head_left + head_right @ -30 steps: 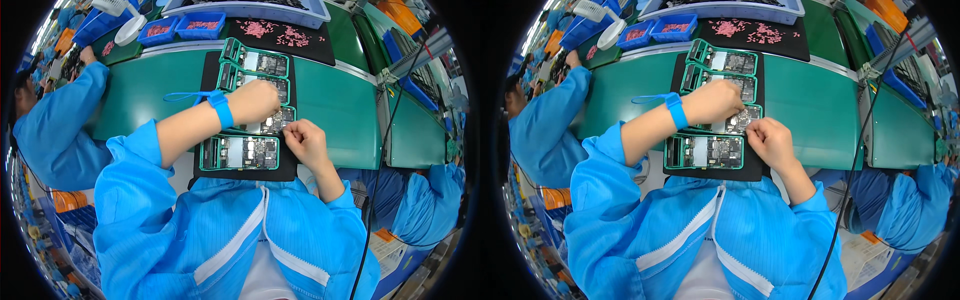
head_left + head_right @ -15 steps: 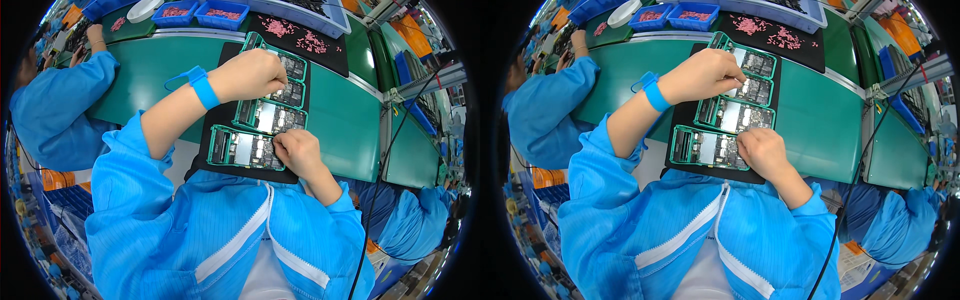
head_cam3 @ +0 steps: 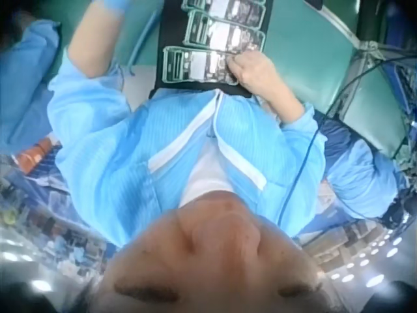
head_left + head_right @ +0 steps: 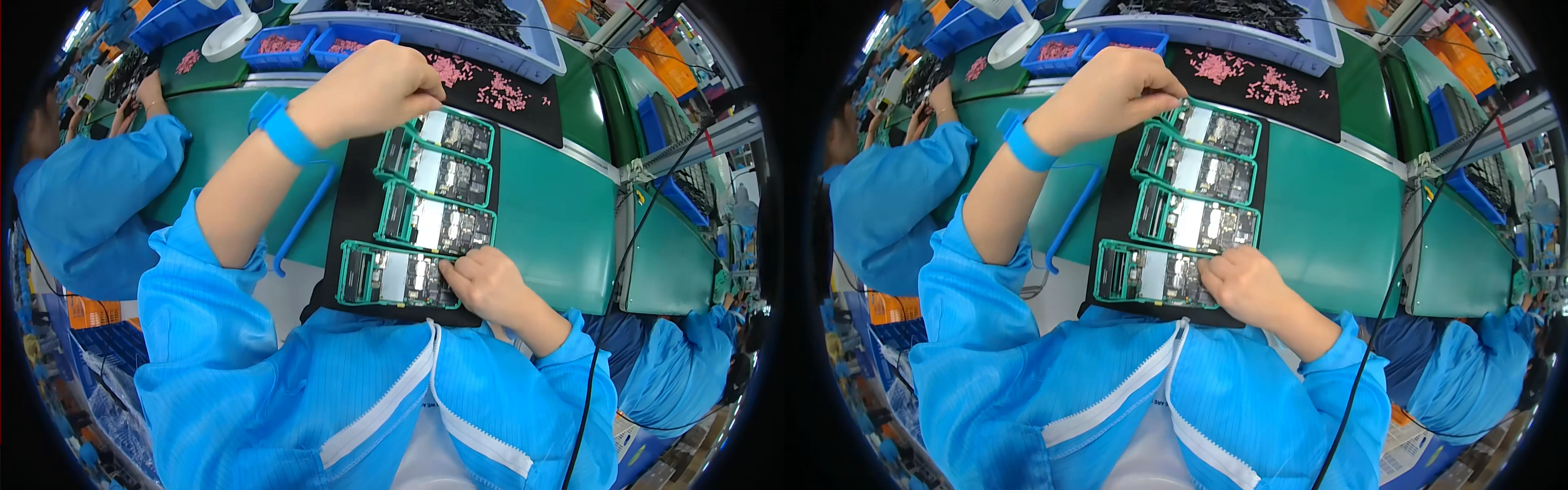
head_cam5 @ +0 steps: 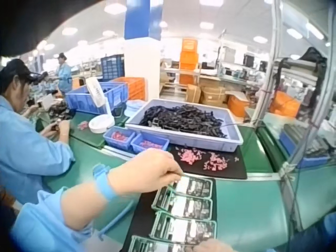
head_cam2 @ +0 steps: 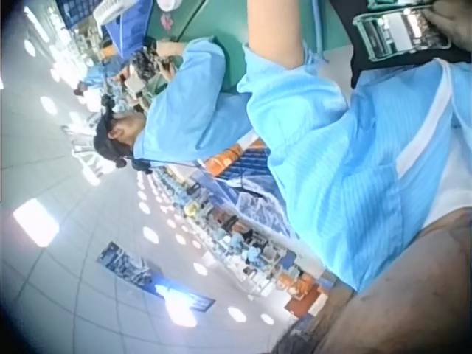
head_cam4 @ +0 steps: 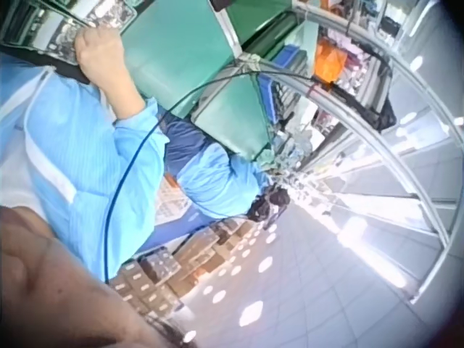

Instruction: The person attaches small components onto circuit boards on fixture trays by hand and passes the trays along the assembly line.

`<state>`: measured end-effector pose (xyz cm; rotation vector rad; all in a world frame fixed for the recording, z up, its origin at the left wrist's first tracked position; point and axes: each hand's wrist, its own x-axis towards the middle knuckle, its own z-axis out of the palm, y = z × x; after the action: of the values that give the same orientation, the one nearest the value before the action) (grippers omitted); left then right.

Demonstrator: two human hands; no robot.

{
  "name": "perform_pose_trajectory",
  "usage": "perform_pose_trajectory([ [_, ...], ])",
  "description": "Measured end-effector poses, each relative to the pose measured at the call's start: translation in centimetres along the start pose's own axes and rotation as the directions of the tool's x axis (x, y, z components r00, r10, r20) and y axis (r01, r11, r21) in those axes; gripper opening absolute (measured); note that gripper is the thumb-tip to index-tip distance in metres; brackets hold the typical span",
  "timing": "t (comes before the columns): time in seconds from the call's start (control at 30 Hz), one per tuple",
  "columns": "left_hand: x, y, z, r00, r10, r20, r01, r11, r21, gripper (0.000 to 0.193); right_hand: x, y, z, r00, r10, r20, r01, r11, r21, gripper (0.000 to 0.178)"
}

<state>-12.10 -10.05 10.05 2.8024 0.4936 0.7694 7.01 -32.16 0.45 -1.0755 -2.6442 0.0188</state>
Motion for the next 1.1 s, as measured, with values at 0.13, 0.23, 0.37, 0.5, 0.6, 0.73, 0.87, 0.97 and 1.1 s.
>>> perform_pose_trajectory([
  [0.13, 3.1, -5.8, 3.0, 0.982, -0.146, 0.123, 0.136, 0.987, 0.085, 0.015, 0.6, 0.2, -0.4, 0.996, 0.011, 0.091, -0.02, 0.995, 0.099, 0.023],
  [0.23, 5.2, -9.1, 6.6, 0.951, -0.183, 0.25, 0.155, 0.979, 0.13, 0.014, 1.0, 1.7, -0.7, 0.998, 0.051, 0.042, -0.061, 0.949, 0.311, 0.018],
  [0.37, 7.4, -11.0, 10.7, 0.938, -0.156, 0.308, 0.103, 0.978, 0.184, 0.012, 2.7, 5.3, -2.3, 0.932, 0.309, -0.187, -0.167, 0.828, 0.535, 0.007],
  [0.5, 8.4, -12.4, 13.2, 0.913, -0.128, 0.388, -0.028, 0.927, 0.373, 0.013, 4.5, 10.9, -1.9, 0.766, 0.607, -0.21, -0.423, 0.722, 0.547, 0.005],
  [0.6, 8.6, -13.1, 14.0, 0.92, -0.085, 0.383, -0.092, 0.902, 0.421, 0.011, 5.9, 15.4, -0.3, 0.74, 0.638, -0.215, -0.48, 0.724, 0.496, 0.005],
  [0.73, 8.4, -13.5, 14.0, 0.942, 0.033, 0.334, -0.167, 0.91, 0.38, 0.012, 9.1, 20.7, 2.1, 0.73, 0.654, -0.198, -0.546, 0.732, 0.407, 0.006],
  [0.87, 8.5, -13.4, 12.9, 0.904, -0.044, 0.425, -0.095, 0.949, 0.301, 0.013, 11.7, 23.9, 4.1, 0.757, 0.625, -0.194, -0.56, 0.772, 0.3, 0.009],
  [0.97, 7.9, -13.4, 11.7, 0.886, -0.199, 0.418, 0.1, 0.964, 0.245, 0.012, 13.1, 24.0, 4.7, 0.773, 0.606, -0.189, -0.551, 0.788, 0.275, 0.009],
  [1.1, 7.9, -13.7, 11.9, 0.92, -0.145, 0.363, 0.075, 0.977, 0.202, 0.012, 13.7, 24.3, 5.3, 0.829, 0.522, -0.201, -0.508, 0.853, 0.121, 0.009],
])
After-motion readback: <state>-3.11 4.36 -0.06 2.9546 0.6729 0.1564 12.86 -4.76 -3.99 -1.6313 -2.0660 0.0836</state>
